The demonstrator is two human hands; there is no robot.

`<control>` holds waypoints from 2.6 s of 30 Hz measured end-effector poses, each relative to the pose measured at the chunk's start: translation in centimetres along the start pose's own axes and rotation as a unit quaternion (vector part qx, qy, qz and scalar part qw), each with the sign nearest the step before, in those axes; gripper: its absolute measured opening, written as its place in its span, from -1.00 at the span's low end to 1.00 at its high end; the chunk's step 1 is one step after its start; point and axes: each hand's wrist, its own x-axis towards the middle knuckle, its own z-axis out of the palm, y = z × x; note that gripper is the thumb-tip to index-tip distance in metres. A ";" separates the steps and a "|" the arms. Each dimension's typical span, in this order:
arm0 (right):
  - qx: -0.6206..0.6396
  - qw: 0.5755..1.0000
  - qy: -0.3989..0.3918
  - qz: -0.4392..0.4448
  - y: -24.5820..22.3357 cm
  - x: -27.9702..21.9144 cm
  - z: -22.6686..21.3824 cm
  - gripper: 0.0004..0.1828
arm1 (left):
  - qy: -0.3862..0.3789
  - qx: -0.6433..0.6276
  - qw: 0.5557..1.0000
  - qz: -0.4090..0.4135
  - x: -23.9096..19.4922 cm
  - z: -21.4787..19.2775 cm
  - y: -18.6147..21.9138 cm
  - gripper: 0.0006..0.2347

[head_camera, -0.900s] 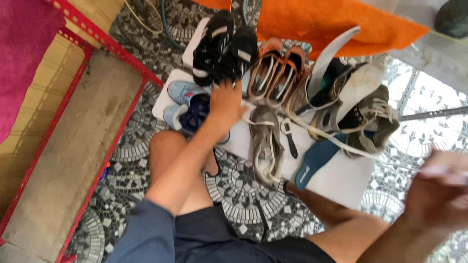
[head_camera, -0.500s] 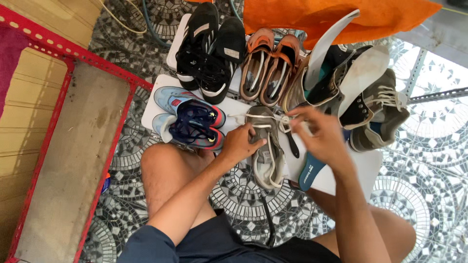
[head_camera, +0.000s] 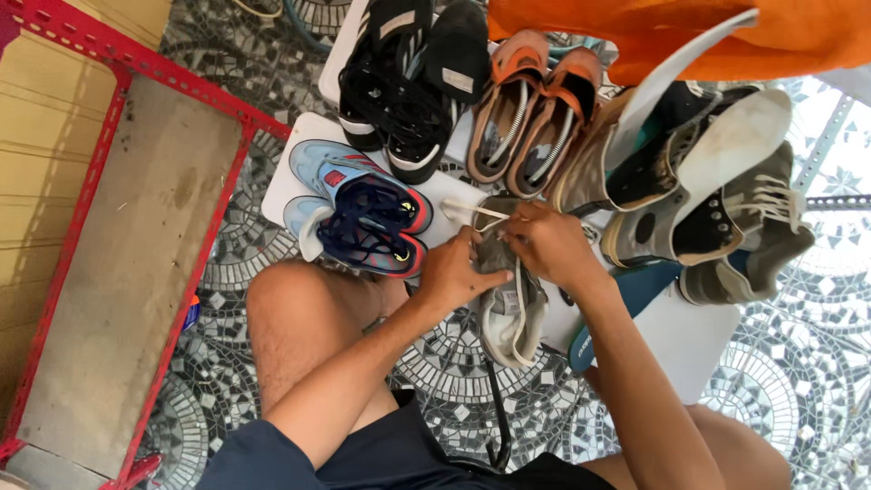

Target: The person sits on the floor and laces a grey sneaker by threading white shoelaces through the eyelets. They pull the laces tight and tie a knot, then use a blue shoe horn to adjust the tongue and heel area of the shoe.

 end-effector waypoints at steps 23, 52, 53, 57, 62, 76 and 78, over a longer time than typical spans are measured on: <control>0.090 0.989 -0.066 -0.096 -0.6 2.4 -0.4 -0.97 | 0.142 0.018 0.988 0.050 -0.4 0.7 -0.2 -0.60; -0.090 0.935 0.191 0.284 -8.5 -3.3 6.3 -0.75 | 0.146 0.079 0.964 0.209 2.4 4.4 -4.4 -0.61; -0.101 0.932 0.190 0.291 -8.4 -3.1 6.7 -0.75 | 0.159 0.070 0.961 0.215 2.3 4.4 -4.4 -0.64; -0.143 0.916 0.235 0.292 -8.3 -2.5 7.8 -0.86 | 0.135 0.008 0.967 0.214 1.7 2.8 -2.9 -0.68; -0.130 0.905 0.268 0.304 -7.7 -1.8 8.6 -0.88 | 0.133 0.016 0.972 0.192 2.2 3.2 -3.2 -0.71; -0.089 0.954 0.109 0.265 -8.2 -2.7 5.5 -0.76 | 0.170 0.050 0.979 0.105 1.4 3.5 -1.4 -0.81; -0.070 0.956 0.093 0.270 -9.0 -3.2 4.0 -0.76 | 0.177 0.019 0.978 0.111 1.1 3.0 -0.7 -0.81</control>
